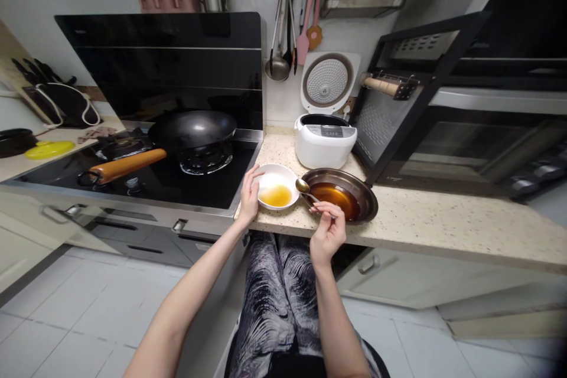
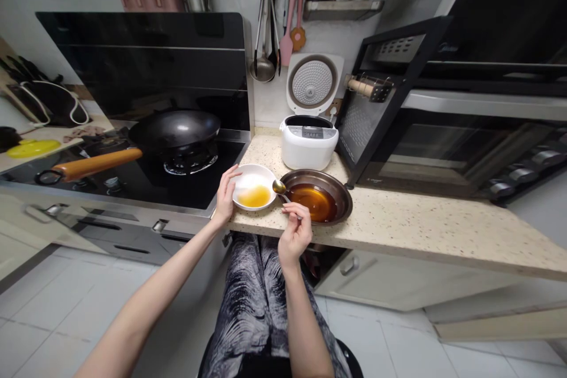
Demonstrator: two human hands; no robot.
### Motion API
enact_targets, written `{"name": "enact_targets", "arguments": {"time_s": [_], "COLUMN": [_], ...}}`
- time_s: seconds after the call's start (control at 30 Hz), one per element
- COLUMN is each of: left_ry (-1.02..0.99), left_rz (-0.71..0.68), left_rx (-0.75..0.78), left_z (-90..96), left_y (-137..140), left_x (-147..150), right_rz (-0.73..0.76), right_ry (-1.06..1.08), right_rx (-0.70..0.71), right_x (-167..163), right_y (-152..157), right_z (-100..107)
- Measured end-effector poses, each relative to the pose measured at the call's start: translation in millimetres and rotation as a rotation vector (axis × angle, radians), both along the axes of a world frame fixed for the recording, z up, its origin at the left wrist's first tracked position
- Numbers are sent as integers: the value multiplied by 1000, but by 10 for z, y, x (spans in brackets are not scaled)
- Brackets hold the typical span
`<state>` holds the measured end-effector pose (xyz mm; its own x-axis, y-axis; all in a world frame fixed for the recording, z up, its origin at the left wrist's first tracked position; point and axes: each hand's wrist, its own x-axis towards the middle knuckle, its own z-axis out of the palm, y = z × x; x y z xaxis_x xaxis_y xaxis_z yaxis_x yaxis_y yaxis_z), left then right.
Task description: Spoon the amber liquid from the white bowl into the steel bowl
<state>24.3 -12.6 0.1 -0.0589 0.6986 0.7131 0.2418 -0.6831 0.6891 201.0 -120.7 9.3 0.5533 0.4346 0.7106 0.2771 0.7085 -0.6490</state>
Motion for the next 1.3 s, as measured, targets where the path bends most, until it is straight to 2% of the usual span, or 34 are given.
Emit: {"name": "enact_targets", "arguments": {"time_s": [0.3, 0.47, 0.67, 0.83, 1.0, 1.17, 1.3], "left_ry": [2, -3, -4, -3, 6, 8, 4], "left_rz": [-2, 1, -1, 0, 5, 6, 11], "left_rx": [3, 4, -1, -9, -11, -13, -10], "left_z": [6, 2, 6, 18, 14, 17, 19], "left_y": [-3, -2, -7, -15, -14, -18, -16], "left_x": [-3, -2, -2, 2, -2, -2, 1], "right_rz": [-122, -174, -136, -101, -102, -177, -133], "right_ry": [-161, -347, -612, -706, -687, -452, -307], "right_rx": [22, 49, 85, 77, 58, 95, 92], "right_x": [150, 205, 271, 288, 308, 246, 134], "right_y": [26, 32, 51, 48, 46, 14, -26], "right_z": [-58, -72, -88, -105, -108, -102, -116]}}
